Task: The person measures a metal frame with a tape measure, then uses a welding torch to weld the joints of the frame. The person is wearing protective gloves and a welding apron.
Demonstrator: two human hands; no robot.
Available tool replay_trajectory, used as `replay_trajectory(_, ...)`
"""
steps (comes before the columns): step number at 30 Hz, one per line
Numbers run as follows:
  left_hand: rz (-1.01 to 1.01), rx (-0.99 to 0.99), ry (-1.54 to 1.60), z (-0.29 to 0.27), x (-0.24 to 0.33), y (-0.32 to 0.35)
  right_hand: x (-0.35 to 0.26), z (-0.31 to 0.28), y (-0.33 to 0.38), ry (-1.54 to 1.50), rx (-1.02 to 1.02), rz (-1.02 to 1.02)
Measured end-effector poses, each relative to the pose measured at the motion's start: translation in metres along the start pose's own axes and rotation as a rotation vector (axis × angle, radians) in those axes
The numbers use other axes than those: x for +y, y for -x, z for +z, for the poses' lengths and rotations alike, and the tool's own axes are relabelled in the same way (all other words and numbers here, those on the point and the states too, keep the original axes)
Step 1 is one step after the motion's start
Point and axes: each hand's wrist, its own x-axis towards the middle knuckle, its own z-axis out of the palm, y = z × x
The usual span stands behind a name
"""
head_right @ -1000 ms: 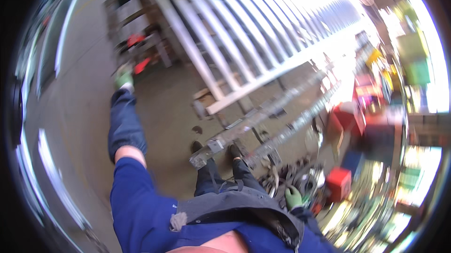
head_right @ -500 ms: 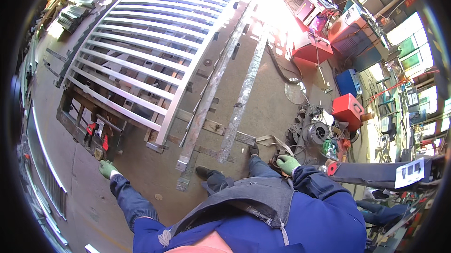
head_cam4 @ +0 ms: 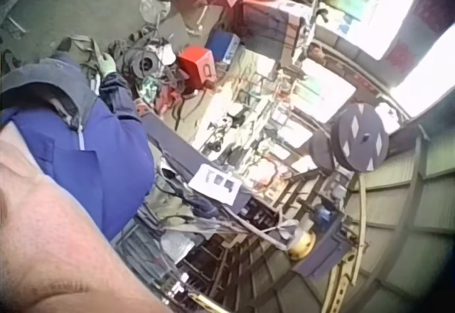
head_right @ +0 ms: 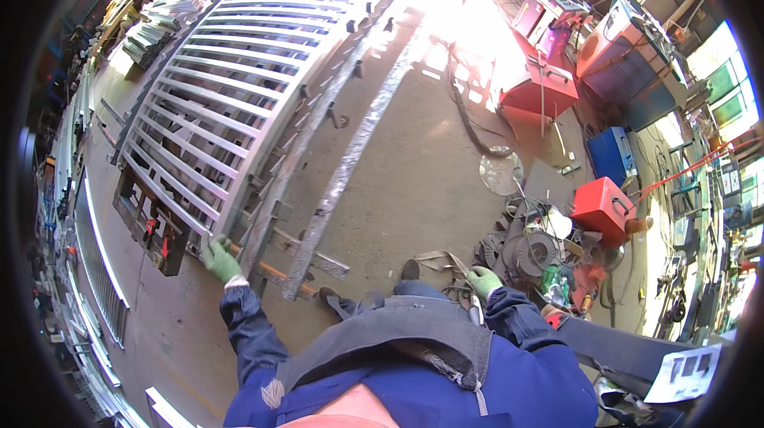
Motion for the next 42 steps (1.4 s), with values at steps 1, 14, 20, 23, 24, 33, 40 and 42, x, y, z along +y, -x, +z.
replay_trajectory(1, -0.07, -0.025, -0.005, 0.035, 0.013, 0.014, 0.017, -0.016, 0.0, -0.066, 0.046, 0.036)
replay_trajectory(14, -0.055, -0.167, -0.002, 0.281, 0.039, 0.074, 0.01, -0.112, -0.016, -0.735, 0.244, -0.065)
replay_trajectory(20, -0.138, -0.123, -0.026, 0.374, 0.021, 0.056, -0.019, -0.168, -0.117, -0.851, 0.405, -0.095)
replay_trajectory(23, -0.148, -0.076, -0.005, 0.452, 0.034, 0.035, -0.047, -0.215, -0.181, -0.725, 0.534, -0.181)
replay_trajectory(24, -0.151, -0.044, 0.06, 0.491, 0.03, 0.023, -0.041, -0.23, -0.204, -0.515, 0.597, -0.277)
replay_trajectory(33, -0.329, -0.481, 0.288, 0.865, 0.087, 0.087, 0.093, -0.314, -0.335, -0.932, 0.33, 0.423)
replay_trajectory(40, -0.327, -0.604, 0.31, 1.065, 0.075, 0.091, 0.07, -0.411, -0.428, -0.509, 0.209, 0.575)
replay_trajectory(42, -0.301, -0.558, 0.284, 1.121, 0.078, 0.075, 0.058, -0.445, -0.488, -0.438, 0.184, 0.514)
